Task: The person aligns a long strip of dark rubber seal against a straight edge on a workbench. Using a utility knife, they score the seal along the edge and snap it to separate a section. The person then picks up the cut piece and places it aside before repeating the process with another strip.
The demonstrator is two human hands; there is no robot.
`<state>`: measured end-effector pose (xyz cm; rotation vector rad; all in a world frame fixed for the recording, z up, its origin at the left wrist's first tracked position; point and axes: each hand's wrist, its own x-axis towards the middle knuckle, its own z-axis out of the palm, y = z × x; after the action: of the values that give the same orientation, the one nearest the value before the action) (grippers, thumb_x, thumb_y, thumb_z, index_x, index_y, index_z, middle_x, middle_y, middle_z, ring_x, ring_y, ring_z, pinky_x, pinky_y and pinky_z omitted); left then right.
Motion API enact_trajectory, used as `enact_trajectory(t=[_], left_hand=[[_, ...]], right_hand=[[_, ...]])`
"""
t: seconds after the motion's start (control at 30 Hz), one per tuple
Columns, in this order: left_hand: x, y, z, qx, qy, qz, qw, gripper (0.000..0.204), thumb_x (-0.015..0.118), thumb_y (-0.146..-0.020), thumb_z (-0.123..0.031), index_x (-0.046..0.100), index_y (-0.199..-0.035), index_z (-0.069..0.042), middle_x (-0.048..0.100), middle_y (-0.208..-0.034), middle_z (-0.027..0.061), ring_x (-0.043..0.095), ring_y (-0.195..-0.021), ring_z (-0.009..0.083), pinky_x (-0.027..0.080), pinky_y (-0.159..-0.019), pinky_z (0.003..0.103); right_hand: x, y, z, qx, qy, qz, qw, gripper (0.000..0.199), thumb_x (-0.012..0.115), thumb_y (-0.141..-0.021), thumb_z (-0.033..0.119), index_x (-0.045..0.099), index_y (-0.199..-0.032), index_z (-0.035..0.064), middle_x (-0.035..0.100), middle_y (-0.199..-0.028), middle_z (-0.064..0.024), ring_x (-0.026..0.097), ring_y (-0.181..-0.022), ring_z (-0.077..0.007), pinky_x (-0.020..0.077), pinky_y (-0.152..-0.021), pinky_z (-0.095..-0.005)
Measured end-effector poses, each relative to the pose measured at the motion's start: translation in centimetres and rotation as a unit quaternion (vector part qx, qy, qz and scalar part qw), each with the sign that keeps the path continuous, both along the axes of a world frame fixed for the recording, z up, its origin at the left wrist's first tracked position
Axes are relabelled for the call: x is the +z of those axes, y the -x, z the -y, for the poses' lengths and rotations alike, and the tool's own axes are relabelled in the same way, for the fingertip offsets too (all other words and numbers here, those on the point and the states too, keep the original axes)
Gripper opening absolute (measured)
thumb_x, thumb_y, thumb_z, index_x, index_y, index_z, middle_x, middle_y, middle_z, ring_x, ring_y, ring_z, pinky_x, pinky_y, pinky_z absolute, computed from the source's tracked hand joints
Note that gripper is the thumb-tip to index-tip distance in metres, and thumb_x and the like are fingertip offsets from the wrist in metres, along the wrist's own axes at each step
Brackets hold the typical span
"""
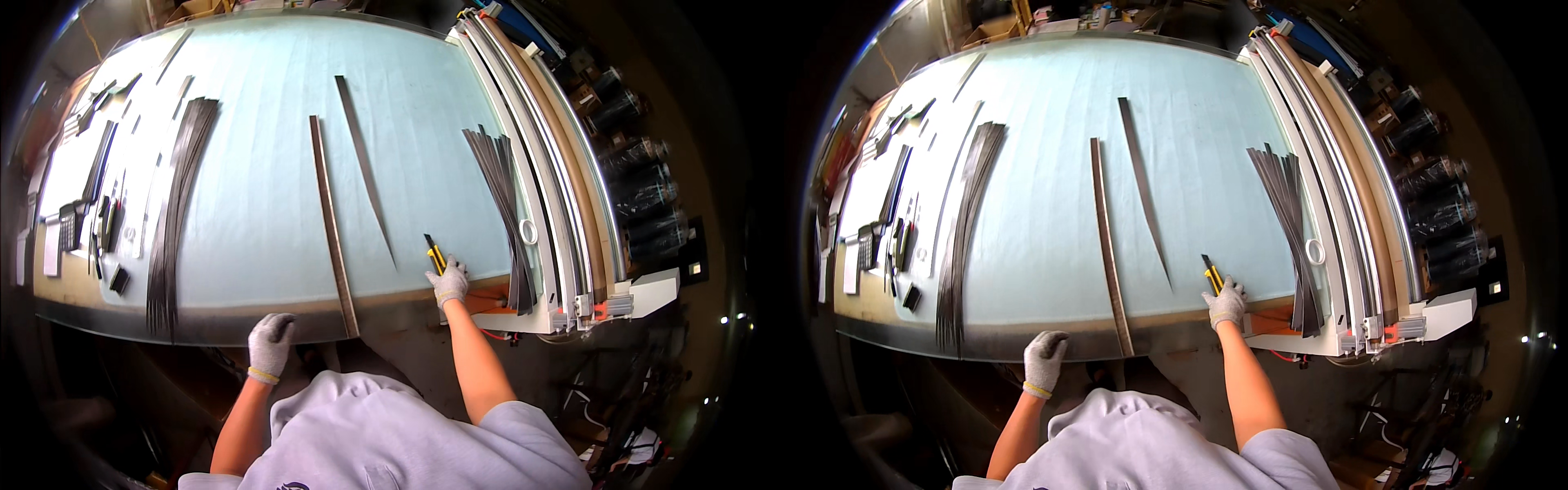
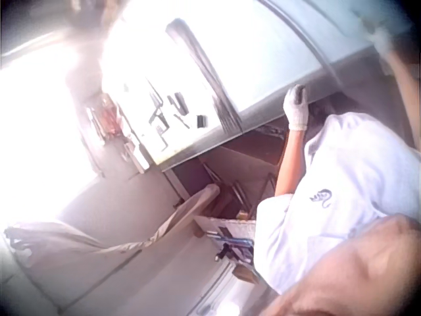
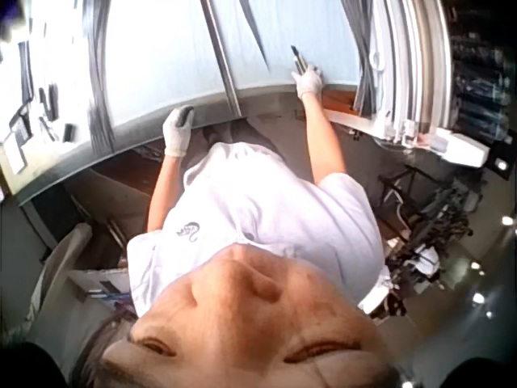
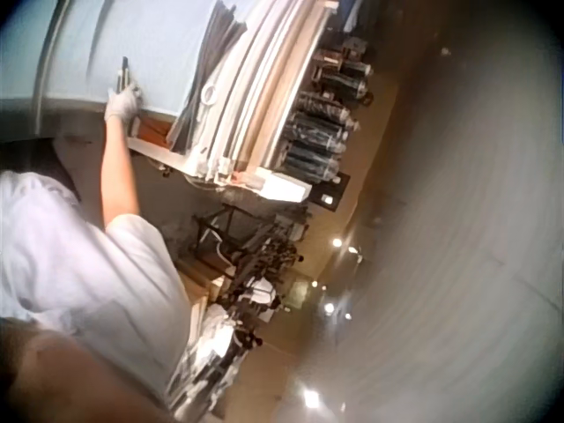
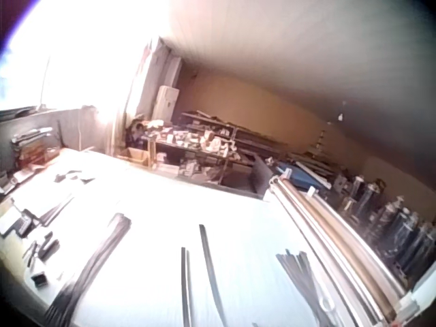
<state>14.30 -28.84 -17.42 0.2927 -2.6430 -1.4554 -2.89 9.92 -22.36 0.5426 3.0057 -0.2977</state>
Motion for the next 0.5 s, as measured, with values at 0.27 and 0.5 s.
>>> enact_trajectory(t=[0.27,0.5], left_hand=[[-3.6,13.1,-6.5,-0.05,-0.085,0.099,0.99,0.022,0.065,-0.094,-0.02,0.075,-0.105,-0.004,0.073,-0.106,0.0155,0.072,-0.092,0.0304,0.057,-0.081,0.038],[-5.6,24.0,-9.9,0.073,-0.526,0.277,0.801,0.059,0.055,-0.105,-0.043,0.051,-0.14,0.004,0.069,-0.118,0.021,0.071,-0.105,0.0306,0.058,-0.091,0.04]], right_hand=[[0.6,5.4,4.9,0.27,0.0,-0.035,0.962,0.056,0.081,-0.072,0.023,0.071,-0.127,0.0246,0.063,-0.108,-0.0118,0.06,-0.105,-0.0336,0.0485,-0.093,-0.0475],[0.3,6.8,5.9,0.262,0.255,-0.068,0.928,0.054,0.081,-0.073,0.018,0.072,-0.126,0.0227,0.064,-0.106,-0.0107,0.062,-0.103,-0.0332,0.0523,-0.094,-0.0438]])
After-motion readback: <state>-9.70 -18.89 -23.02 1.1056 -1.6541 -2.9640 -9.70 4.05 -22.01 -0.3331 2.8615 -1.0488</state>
